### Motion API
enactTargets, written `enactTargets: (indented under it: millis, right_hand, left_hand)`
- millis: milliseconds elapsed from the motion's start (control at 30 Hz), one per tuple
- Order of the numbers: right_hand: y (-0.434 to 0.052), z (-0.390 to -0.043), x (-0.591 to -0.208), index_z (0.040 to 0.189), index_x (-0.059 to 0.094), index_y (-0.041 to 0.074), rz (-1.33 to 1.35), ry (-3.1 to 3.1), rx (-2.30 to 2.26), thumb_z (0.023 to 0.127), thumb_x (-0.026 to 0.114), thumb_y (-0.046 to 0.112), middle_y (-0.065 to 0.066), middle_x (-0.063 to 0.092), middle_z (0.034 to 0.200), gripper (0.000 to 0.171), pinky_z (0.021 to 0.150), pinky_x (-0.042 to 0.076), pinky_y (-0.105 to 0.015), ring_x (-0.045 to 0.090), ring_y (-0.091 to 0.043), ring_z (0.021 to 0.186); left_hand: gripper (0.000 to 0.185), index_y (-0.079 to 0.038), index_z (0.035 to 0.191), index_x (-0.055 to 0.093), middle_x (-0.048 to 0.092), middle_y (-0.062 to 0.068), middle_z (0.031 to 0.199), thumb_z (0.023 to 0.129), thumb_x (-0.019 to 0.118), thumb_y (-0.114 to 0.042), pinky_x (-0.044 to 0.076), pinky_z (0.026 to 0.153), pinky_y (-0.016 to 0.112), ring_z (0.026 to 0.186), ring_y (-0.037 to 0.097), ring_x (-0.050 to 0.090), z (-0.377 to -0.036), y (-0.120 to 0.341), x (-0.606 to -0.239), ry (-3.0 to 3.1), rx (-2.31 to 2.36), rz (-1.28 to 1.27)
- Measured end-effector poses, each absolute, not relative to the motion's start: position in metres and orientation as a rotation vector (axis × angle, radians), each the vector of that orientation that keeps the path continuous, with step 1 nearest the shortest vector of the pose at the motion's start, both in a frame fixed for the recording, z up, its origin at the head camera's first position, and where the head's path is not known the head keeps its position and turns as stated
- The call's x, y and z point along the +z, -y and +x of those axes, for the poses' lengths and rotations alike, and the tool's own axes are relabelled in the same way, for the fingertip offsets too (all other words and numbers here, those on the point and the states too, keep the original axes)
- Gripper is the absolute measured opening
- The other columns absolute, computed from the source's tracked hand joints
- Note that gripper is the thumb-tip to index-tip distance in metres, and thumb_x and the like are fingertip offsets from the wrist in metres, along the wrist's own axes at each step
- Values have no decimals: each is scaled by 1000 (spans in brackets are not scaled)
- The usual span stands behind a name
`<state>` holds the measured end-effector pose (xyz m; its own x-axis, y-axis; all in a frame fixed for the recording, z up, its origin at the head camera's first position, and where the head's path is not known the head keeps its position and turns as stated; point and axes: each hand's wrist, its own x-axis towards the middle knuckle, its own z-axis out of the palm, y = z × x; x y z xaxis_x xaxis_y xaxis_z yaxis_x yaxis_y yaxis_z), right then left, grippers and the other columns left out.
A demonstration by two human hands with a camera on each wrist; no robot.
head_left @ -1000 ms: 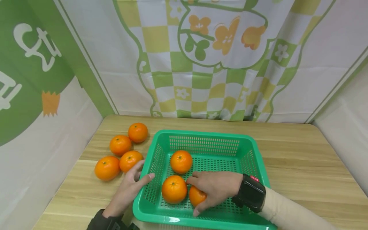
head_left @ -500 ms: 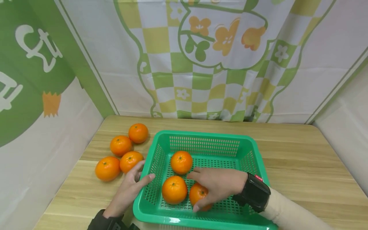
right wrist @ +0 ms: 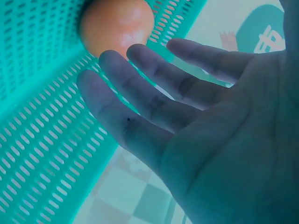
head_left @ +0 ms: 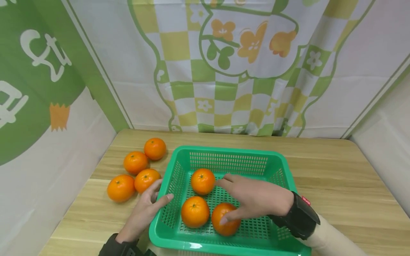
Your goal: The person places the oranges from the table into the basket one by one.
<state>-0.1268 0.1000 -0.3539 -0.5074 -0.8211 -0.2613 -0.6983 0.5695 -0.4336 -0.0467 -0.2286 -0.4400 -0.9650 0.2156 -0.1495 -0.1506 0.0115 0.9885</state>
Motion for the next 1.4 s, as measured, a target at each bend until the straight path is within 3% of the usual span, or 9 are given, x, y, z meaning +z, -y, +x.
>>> enactTargets:
  millis: [200,600,733,867,1167,1400]
  right_hand:
    - [-109,-127,-342,158,45,17,-1185,-2442,-360,91,69,69,-8,51,157,88,110,56,-42,57,-24,139]
    - [-145,-122,-311,153,50,21,-1239,-2659,-453,91,59,76,-3,59,148,84,98,61,-41,63,-22,128]
    - [-158,-123,-310,153,51,19,-1174,-2714,-471,90,62,76,-3,58,149,85,99,61,-41,62,-23,131]
    - [-168,-125,-313,150,53,18,-1148,-2760,-477,90,63,74,-2,60,145,83,94,63,-37,66,-18,123]
    - [-186,-128,-320,148,56,14,-1080,-2792,-538,92,69,66,-9,64,142,77,98,61,-51,67,-31,125]
    - [-197,-133,-323,146,56,11,-1039,-2811,-557,95,72,56,-16,65,142,70,93,63,-52,68,-34,122]
  left_hand:
    - [66,-1,162,19,68,33,128,109,55,-19,68,79,51,96,29,80,-46,229,-440,-2034,2041,50]
    - [67,-1,162,20,69,33,127,109,56,-20,68,78,50,94,28,80,-47,227,-439,-2049,2029,41]
    - [67,-1,162,20,69,34,126,109,56,-19,68,77,49,93,28,81,-47,227,-439,-2054,2024,42]
    - [67,0,162,21,69,33,126,108,56,-19,68,77,49,93,27,81,-47,227,-439,-2061,2021,34]
    - [66,1,161,20,70,31,126,109,55,-19,68,78,49,94,27,80,-47,228,-438,-2047,2025,51]
    - [64,2,160,21,69,34,126,109,54,-18,68,77,49,93,28,81,-48,228,-438,-2056,2025,74]
